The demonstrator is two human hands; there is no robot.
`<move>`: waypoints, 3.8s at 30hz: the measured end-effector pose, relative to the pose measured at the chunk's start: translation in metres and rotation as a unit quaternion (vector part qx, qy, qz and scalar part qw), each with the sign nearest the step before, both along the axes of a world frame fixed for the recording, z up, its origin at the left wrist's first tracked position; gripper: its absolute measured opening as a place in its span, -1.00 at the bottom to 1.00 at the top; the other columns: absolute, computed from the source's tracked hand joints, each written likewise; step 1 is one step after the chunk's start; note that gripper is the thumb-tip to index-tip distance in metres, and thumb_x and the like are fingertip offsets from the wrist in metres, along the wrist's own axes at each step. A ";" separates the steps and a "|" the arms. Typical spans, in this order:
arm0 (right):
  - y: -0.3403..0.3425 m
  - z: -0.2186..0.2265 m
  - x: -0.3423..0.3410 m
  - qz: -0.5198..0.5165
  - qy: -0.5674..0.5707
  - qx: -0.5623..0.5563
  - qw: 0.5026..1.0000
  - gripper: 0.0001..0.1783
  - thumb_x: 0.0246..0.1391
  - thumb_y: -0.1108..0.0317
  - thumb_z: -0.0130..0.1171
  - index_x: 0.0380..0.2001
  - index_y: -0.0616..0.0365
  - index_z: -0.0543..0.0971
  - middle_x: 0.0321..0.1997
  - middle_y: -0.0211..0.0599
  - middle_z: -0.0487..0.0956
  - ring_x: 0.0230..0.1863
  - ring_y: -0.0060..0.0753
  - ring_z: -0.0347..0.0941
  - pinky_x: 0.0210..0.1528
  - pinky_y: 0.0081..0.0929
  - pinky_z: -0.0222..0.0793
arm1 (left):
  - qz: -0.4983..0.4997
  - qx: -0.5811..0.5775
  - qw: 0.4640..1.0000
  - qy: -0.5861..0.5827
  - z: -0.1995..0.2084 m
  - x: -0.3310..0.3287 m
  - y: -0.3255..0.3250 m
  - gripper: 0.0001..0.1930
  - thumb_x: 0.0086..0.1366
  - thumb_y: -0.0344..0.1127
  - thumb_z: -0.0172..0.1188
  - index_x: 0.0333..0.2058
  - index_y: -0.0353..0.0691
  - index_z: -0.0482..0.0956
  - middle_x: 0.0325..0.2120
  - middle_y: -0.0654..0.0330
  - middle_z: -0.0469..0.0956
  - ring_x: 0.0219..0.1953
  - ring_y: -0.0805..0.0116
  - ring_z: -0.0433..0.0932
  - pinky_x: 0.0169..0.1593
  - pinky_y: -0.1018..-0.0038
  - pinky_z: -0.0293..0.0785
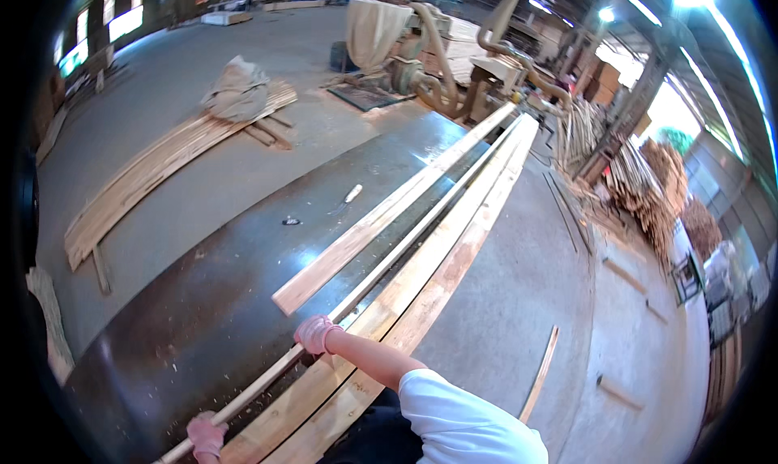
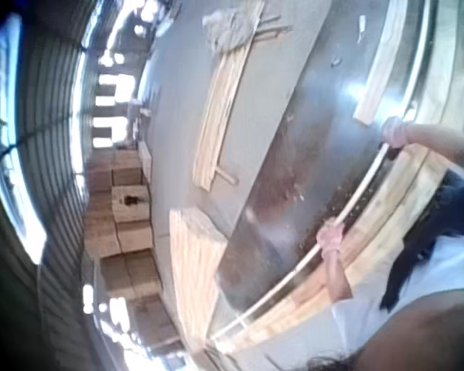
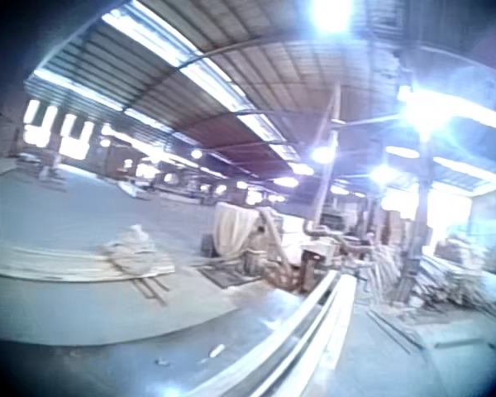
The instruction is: The person sorts and stacks long wooden planks on a metal table in a workshop. They pick up planks from a pile, inspect them, and place them in a neat stack, occasionally using a small knife to scrape the surface of the wood.
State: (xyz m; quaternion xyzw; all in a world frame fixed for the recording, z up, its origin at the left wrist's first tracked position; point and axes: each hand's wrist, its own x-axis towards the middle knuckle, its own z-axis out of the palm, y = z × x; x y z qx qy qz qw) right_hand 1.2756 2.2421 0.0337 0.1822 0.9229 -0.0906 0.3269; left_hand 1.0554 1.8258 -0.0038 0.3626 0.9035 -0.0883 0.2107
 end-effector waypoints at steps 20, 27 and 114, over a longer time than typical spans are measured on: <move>0.063 0.027 0.052 0.039 0.107 -0.045 0.993 -0.76 0.02 0.34 0.23 -0.23 -0.11 0.75 -0.21 -0.41 0.75 -0.17 -0.12 0.70 -0.31 -0.10 0.61 | 0.011 0.007 0.999 -0.042 0.029 0.025 0.064 -0.29 0.00 0.22 0.47 0.06 -0.10 0.69 0.02 0.04 0.67 0.09 0.01 0.60 0.23 0.22 0.48; 0.043 0.001 0.029 0.193 0.243 -0.058 0.949 -0.87 -0.24 0.31 0.24 -0.61 0.13 0.64 -0.63 0.08 0.59 -0.64 -0.02 0.58 -0.71 -0.07 0.44 | 0.107 -0.130 0.980 -0.108 0.087 0.029 0.061 -0.13 0.07 0.25 0.42 0.30 -0.07 0.47 0.21 0.00 0.53 0.27 0.05 0.46 0.34 0.19 0.34; 0.300 0.034 0.099 0.027 0.093 0.059 0.994 -0.26 0.02 -0.22 0.32 0.19 -0.10 0.42 0.30 -0.09 0.45 0.31 0.08 0.38 0.30 -0.07 0.34 | 0.031 0.057 0.997 -0.052 0.069 0.127 0.196 -0.67 0.08 -0.04 0.46 -0.22 -0.05 0.79 -0.22 0.15 0.76 -0.11 0.03 0.73 -0.10 0.11 0.71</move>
